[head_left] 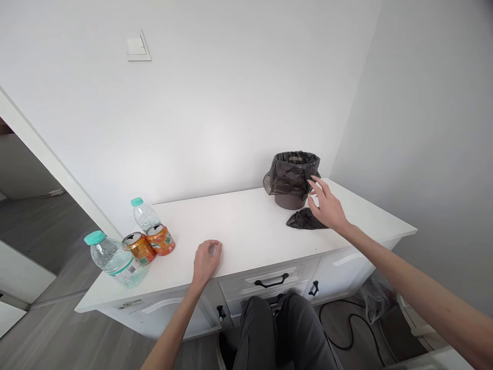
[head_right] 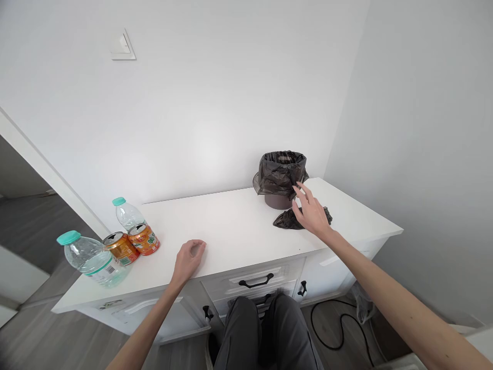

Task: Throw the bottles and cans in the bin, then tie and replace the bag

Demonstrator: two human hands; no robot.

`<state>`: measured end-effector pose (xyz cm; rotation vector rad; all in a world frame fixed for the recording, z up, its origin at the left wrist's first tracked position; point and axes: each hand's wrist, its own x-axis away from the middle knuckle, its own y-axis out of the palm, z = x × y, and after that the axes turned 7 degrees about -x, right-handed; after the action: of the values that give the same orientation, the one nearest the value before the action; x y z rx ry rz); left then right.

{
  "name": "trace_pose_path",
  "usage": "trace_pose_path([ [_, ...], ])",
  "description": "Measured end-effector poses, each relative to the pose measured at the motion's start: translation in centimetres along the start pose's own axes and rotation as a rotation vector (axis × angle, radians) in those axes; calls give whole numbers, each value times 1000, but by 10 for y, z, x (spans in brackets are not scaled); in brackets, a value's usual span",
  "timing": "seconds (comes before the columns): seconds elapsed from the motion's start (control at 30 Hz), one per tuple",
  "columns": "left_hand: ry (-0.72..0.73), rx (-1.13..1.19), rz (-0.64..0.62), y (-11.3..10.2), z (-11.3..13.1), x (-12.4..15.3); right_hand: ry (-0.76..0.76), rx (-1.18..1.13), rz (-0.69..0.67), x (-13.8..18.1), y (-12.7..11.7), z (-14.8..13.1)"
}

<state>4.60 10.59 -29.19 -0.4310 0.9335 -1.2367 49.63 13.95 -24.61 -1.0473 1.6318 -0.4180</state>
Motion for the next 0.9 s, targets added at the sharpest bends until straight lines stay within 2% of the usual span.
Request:
trace_pose_path([
  [0.17, -28, 39, 48, -2, 1, 5, -30, 5, -8, -72, -28, -34],
  [0.3, -27, 44, 70, -5, 0, 8, 59, 48, -89, -109, -22, -43],
  [0.43, -27, 43, 71, -4, -2, 10, 149, 59, -129, -128, -7, -42],
  [0.57, -28, 45, 61, 0, -6, 12, 184, -61, -92, -129, 2, -42],
  [0.67, -32, 45, 59, 4, -9, 13, 127, -148, -78, -115, 5, -50],
  [0.77, -30, 41, 54, 6, -11, 13, 24, -219, -79, -93, 4, -70],
  [0.9, -31, 28, 58, 7, -11, 11, -100, -354, -122, -65, -5, -113],
])
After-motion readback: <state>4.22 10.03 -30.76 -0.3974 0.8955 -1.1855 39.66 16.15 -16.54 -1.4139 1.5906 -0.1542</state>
